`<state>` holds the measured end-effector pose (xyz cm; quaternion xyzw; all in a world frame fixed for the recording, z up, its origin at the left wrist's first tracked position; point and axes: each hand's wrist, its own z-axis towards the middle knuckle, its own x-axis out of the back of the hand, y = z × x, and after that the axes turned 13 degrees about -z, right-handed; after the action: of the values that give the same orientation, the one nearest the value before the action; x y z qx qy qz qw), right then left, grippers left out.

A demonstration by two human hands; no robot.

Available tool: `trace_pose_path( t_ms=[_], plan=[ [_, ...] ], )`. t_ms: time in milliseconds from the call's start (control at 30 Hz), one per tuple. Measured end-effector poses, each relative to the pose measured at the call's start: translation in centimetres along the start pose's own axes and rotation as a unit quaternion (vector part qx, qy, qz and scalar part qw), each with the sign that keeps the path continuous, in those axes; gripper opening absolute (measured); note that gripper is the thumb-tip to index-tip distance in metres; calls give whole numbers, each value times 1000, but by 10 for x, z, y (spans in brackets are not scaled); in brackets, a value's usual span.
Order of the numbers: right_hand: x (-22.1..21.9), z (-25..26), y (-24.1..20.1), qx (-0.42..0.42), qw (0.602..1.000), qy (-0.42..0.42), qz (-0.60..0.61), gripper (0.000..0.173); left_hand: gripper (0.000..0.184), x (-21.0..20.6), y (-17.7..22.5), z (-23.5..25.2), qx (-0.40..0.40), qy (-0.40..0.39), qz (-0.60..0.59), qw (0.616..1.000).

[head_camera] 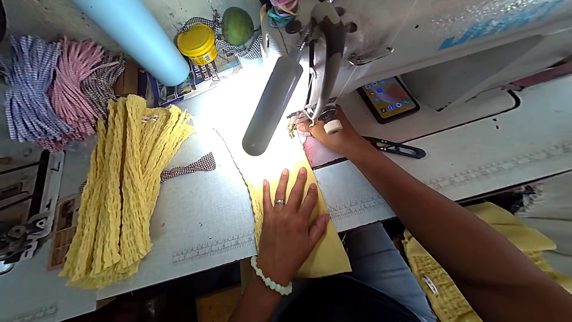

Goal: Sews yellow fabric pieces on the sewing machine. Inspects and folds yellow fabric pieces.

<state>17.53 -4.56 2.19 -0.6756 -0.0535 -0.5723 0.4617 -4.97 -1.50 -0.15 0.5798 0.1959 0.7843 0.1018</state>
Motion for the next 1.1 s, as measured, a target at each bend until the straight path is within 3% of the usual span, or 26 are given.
trace_pose_path(
  t_ms=[267, 400, 533, 867, 1100],
  plan=[
    [-6, 0, -3, -38, 999, 6, -2, 26, 54, 0, 0, 0, 0, -3, 4, 1000],
    [-7, -4, -7, -54, 998, 16, -1, 35, 54, 0, 0, -1, 0, -3, 3, 1000],
    [-13, -6, -1, -12, 997, 76, 8, 32, 54, -1, 0, -1, 2, 2, 0, 1000],
    [-17, -2, 2, -5, 996, 88, -20, 28, 55, -1, -1, -1, -1, 0, 3, 1000],
    [-8, -10, 14, 64, 997, 42, -13, 21, 54, 0, 0, -1, -1, -3, 6, 1000]
  ],
)
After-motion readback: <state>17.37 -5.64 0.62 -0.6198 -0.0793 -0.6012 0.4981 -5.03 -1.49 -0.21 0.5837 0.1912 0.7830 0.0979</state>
